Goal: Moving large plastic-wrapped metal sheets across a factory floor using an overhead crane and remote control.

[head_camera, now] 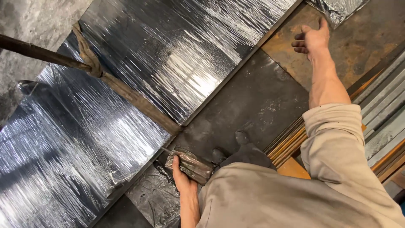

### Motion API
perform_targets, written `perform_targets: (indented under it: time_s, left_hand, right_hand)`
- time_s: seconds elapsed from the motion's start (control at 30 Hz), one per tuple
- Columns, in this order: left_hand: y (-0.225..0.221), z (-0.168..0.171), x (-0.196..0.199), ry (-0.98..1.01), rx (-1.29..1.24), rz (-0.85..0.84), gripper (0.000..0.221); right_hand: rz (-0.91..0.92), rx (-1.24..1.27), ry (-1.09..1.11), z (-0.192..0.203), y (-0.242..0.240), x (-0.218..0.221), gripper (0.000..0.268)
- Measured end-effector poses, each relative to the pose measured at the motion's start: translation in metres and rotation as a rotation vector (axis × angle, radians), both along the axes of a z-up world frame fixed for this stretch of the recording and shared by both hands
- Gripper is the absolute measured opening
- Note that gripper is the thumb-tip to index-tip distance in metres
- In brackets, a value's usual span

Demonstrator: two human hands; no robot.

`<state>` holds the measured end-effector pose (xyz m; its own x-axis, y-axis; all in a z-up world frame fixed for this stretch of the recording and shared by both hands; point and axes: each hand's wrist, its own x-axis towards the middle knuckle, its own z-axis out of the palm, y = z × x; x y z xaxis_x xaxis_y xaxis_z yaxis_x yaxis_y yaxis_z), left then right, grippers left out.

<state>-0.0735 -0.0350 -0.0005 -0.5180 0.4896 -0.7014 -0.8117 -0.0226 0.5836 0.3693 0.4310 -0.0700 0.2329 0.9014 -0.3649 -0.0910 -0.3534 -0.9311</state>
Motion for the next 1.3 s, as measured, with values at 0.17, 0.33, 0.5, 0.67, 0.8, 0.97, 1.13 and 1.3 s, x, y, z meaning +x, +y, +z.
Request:
perform_targets:
  time_s: [0.17, 0.33, 0.5, 0.67, 0.8, 0.97, 1.13, 1.3]
  left_hand:
    - [0.005, 0.004, 0.010, 0.031, -0.027, 0.032, 0.030]
    - [0.006, 0.006, 0.026, 0.043, -0.003, 0.116, 0.025]
    - [0.016, 0.014, 0.037, 0.015, 0.043, 0.053, 0.026]
    - [0.016, 0.008, 0.037, 0.040, 0.017, 0.086, 0.027]
    - [0.007, 0.012, 0.041, 0.021, -0.017, 0.069, 0.029]
    - [0.010, 0.016, 0.042, 0.014, -0.020, 0.086, 0.030]
    - [0.008, 0.005, 0.043, 0.011, 0.005, 0.084, 0.028]
    - [0.013, 0.015, 0.045, 0.018, 0.012, 0.034, 0.025]
  right_hand:
    - [0.006, -0.011, 0.054, -0.034, -0.005, 0.024, 0.079]
    - [0.181, -0.090, 0.077, -0.128, -0.021, 0.021, 0.082]
    - [0.209, -0.266, 0.102, -0.203, -0.085, -0.004, 0.037]
    - [0.268, -0.438, 0.081, -0.204, -0.147, -0.072, 0.024]
    - [0.306, -0.563, -0.019, -0.197, -0.193, -0.102, 0.029]
    - [0.337, -0.586, -0.015, -0.199, -0.223, -0.118, 0.030]
    - [0.428, -0.601, -0.037, -0.221, -0.240, -0.109, 0.028]
    - [0.385, -0.635, -0.135, -0.203, -0.245, -0.104, 0.023]
